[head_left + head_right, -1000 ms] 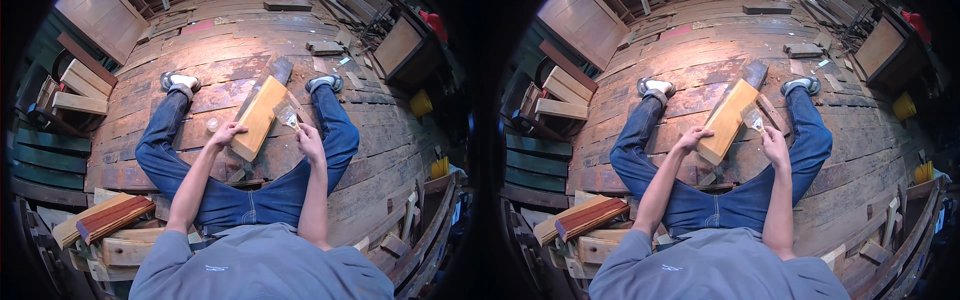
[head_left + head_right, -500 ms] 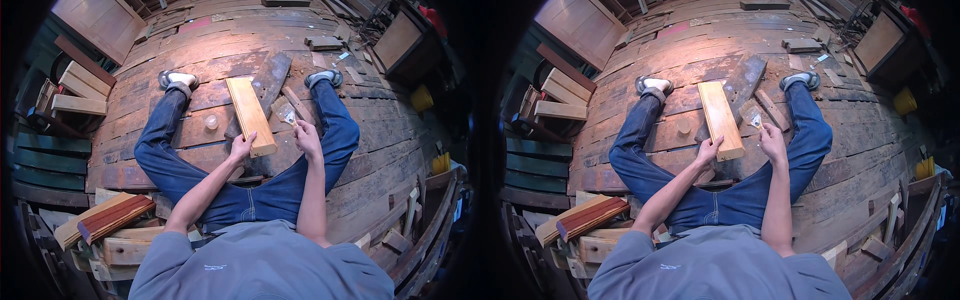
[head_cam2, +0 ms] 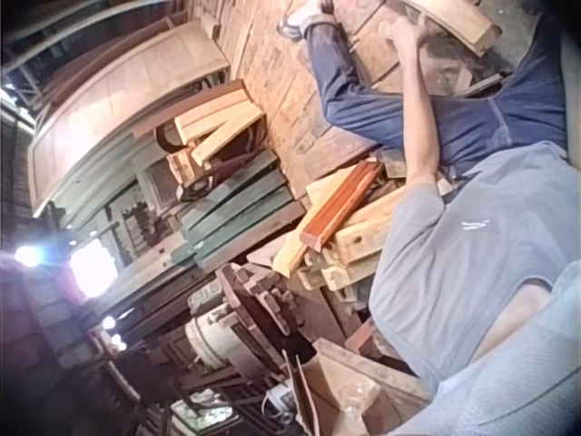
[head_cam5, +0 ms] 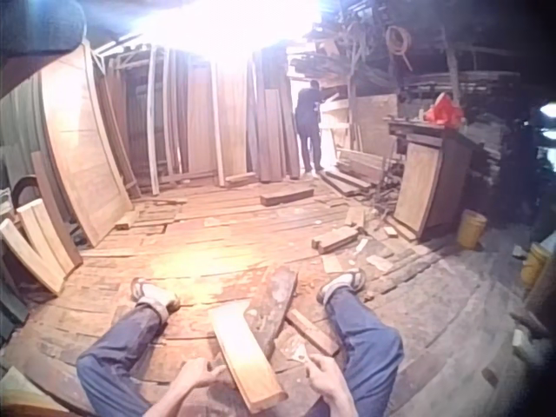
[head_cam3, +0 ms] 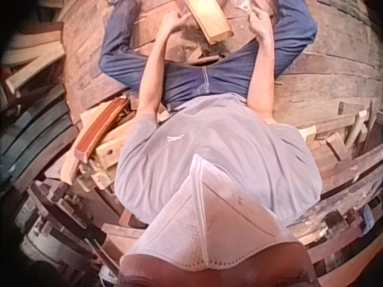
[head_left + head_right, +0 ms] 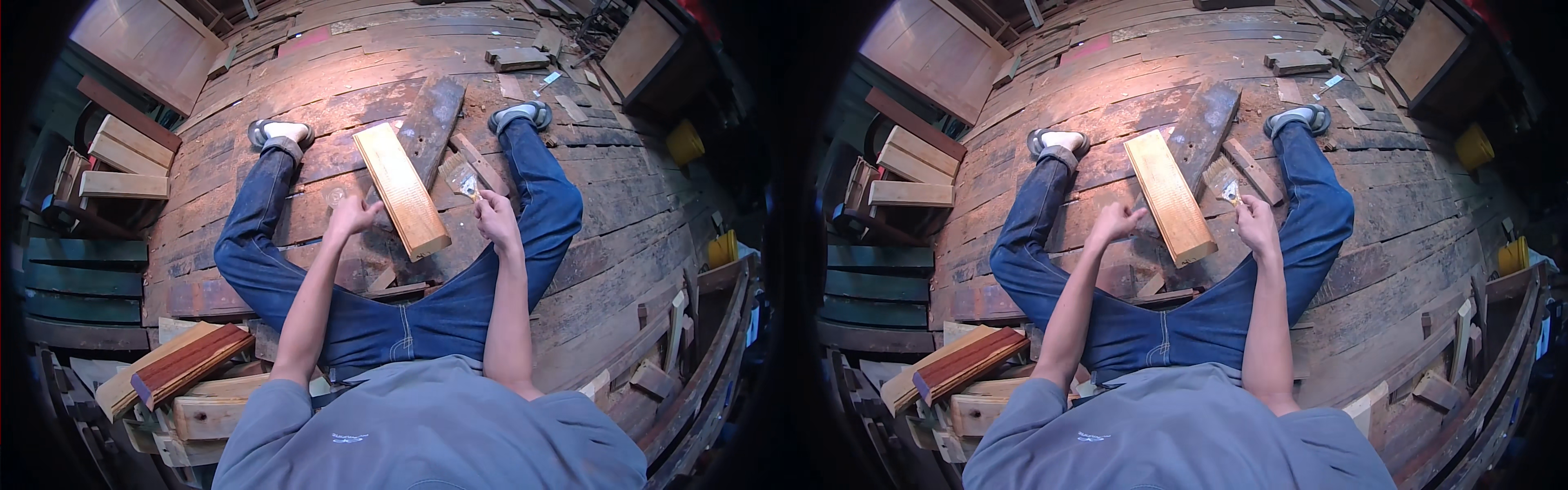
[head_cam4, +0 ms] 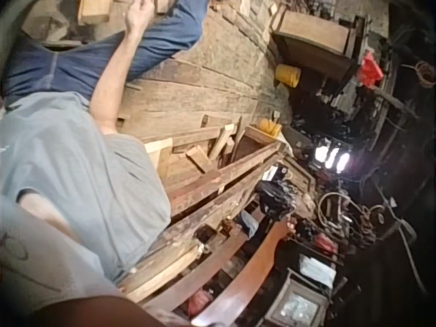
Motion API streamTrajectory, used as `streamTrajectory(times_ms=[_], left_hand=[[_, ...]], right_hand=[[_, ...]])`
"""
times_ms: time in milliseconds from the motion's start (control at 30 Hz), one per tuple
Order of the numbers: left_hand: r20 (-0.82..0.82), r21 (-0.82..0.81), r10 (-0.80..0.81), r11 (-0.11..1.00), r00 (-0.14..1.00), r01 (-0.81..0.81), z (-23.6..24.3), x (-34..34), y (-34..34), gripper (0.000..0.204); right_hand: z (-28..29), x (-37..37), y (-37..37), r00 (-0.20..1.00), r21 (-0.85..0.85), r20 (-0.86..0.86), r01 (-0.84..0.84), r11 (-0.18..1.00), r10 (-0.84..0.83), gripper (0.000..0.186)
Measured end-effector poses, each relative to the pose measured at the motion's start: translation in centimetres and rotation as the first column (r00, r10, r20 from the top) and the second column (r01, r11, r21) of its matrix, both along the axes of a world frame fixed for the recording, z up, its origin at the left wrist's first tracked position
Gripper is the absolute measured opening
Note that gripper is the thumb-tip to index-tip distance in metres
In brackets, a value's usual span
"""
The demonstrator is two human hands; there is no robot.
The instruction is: The person is sitting on a workshop floor varnishing a wooden block with a paintbrush.
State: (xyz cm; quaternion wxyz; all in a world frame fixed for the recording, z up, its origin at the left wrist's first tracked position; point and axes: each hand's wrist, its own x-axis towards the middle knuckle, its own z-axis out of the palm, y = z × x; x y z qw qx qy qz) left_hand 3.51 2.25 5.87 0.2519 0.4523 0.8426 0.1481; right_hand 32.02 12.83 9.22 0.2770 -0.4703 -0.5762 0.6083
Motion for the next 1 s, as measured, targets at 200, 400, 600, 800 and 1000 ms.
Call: streamTrajectory(times_ms=[200,400,600,800,1000], left_hand=[[0.046,0.238,0.213,0.947,0.976,-0.218,-2.6,-1.6,6.3,0.073],[0.180,0.102,0.409,0.897,0.895,-0.430,-6.2,-2.5,10.2,0.088],[0.389,0.246,0.387,0.830,0.836,-0.500,-5.0,-0.6,11.3,0.065],[0.435,0.616,0.197,0.647,0.878,-0.450,-4.2,0.9,12.1,0.065],[0.731,0.660,-0.294,0.534,0.616,-0.528,0.7,2.1,9.9,0.054]], right_hand=[[-1.0,-0.3,0.0,0.998,0.089,0.055,-0.007,0.996,0.002,0.024],[-1.4,-0.9,-0.4,1.000,0.051,0.024,-0.020,0.999,0.019,0.021],[-2.0,0.2,-0.2,0.999,0.046,0.036,0.026,0.999,-0.027,0.020],[-0.7,0.2,-0.2,0.999,0.038,-0.010,0.034,0.999,-0.033,0.022],[0.8,1.3,-0.6,0.991,-0.068,-0.103,0.084,0.994,-0.091,0.030]])
